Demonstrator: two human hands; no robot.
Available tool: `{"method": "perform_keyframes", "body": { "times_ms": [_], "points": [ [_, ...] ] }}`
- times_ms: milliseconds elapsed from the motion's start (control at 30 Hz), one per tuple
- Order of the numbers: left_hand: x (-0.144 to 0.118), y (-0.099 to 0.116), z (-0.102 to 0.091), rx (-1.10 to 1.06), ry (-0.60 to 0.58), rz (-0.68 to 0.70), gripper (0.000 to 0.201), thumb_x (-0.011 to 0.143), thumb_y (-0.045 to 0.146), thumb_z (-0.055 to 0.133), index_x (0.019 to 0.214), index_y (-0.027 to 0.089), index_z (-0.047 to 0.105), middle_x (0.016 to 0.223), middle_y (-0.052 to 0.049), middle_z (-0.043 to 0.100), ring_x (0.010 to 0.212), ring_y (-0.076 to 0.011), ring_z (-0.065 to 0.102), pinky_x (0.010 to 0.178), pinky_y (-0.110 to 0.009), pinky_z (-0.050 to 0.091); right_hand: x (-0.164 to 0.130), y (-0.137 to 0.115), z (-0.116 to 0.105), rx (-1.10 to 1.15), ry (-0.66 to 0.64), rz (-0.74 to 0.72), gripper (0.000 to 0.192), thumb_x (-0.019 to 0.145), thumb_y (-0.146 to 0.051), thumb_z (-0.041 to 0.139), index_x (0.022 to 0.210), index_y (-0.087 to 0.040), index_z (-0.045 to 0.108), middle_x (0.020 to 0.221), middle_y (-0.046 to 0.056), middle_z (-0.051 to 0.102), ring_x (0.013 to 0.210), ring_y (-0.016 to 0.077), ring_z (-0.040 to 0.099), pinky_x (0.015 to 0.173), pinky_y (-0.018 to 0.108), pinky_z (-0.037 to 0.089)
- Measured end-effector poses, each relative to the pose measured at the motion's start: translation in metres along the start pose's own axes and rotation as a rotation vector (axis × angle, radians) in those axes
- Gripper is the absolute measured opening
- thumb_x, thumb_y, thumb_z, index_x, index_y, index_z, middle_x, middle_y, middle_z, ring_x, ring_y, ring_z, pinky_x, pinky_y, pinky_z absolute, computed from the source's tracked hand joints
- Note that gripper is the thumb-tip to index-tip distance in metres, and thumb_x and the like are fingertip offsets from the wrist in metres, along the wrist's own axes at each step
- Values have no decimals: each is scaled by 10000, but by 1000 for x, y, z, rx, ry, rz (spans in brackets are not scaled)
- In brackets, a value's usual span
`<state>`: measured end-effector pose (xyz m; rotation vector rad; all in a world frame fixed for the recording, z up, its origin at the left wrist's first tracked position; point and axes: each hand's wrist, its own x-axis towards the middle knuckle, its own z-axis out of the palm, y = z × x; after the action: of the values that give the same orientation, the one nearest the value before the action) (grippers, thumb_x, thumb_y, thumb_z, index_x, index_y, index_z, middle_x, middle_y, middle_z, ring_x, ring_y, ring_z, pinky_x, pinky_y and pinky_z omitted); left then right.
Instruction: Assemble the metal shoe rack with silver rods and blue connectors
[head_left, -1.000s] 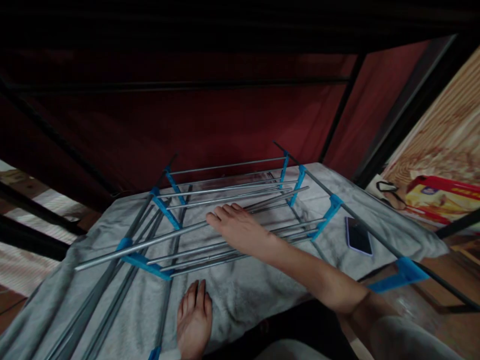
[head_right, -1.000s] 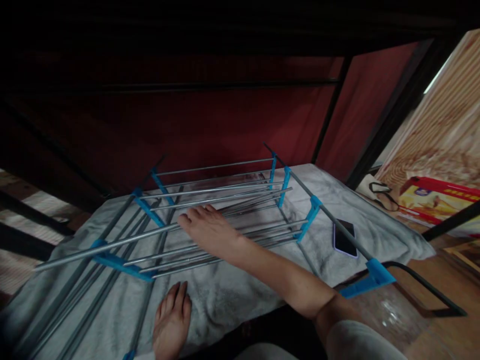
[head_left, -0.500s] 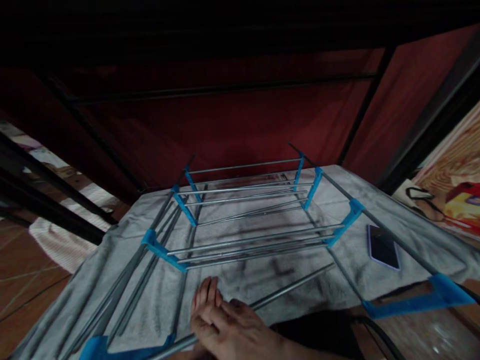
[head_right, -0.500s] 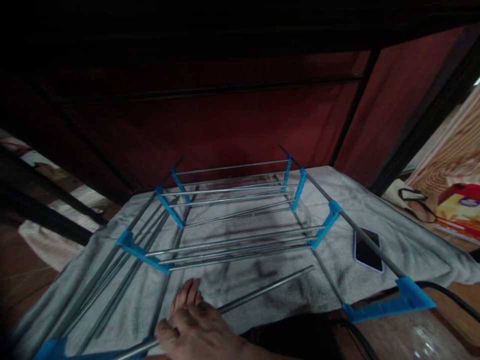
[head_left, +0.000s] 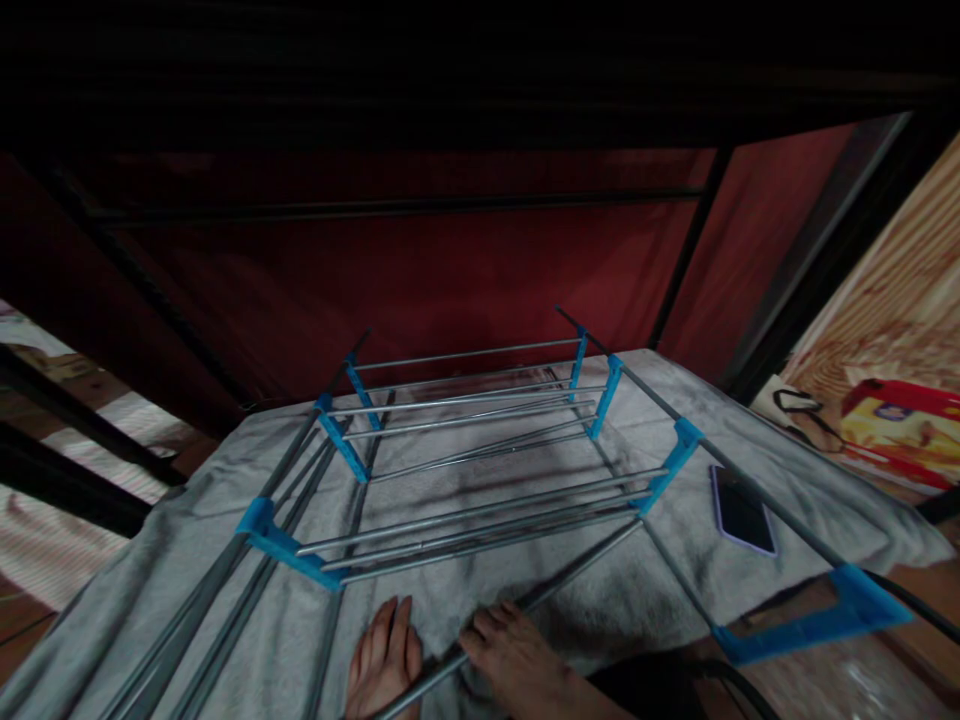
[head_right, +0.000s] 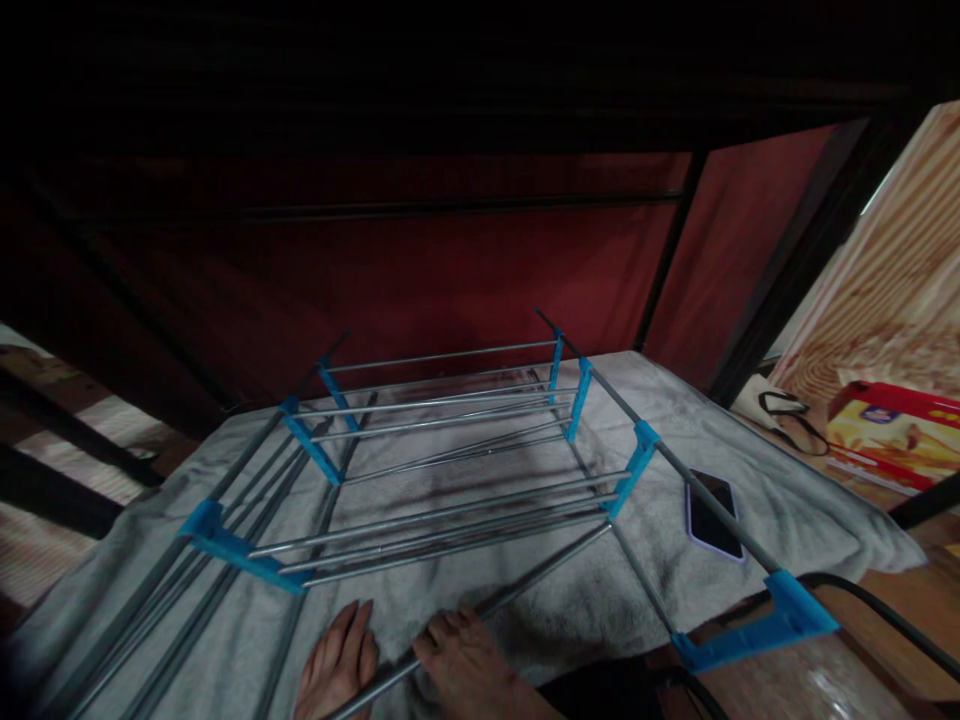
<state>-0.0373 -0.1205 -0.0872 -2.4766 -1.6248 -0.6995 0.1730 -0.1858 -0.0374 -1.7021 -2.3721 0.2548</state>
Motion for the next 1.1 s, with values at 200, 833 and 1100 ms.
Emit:
{"method": "perform_keyframes", "body": {
  "times_ms": [200, 833, 1100],
  "points": [
    [1, 1, -1, 32, -19, -11, 443, 1001, 230, 366, 1409, 214, 539, 1383, -95, 608, 1267, -257, 574, 1084, -454, 463, -10, 24, 9, 13, 79, 95, 355, 856, -129, 555, 1171, -261, 649, 1148, 38, 695, 1095, 225, 648, 1072, 409, 459],
    [-1, 17, -7, 126, 67, 21, 407, 969, 154, 408, 1319, 166, 616, 1335, -113, 625, 1268, -243, 568, 1085, -442, 463, -57, 60, 22, -68, 404, 257, 449, 857, -86, 498, 1194, -324, 676, 1145, 27, 715, 1102, 234, 632, 1111, 447, 386],
    [-6, 18, -7, 106, 97, -53, 463, 952, 187, 405, 1377, 202, 587, 1411, -106, 613, 1358, -260, 534, 1132, -463, 446, -55, 65, 24, -94, 389, 222, 426, 846, -76, 547, 1205, -273, 664, 1146, 30, 699, 1095, 225, 600, 1087, 421, 370]
  ]
}}
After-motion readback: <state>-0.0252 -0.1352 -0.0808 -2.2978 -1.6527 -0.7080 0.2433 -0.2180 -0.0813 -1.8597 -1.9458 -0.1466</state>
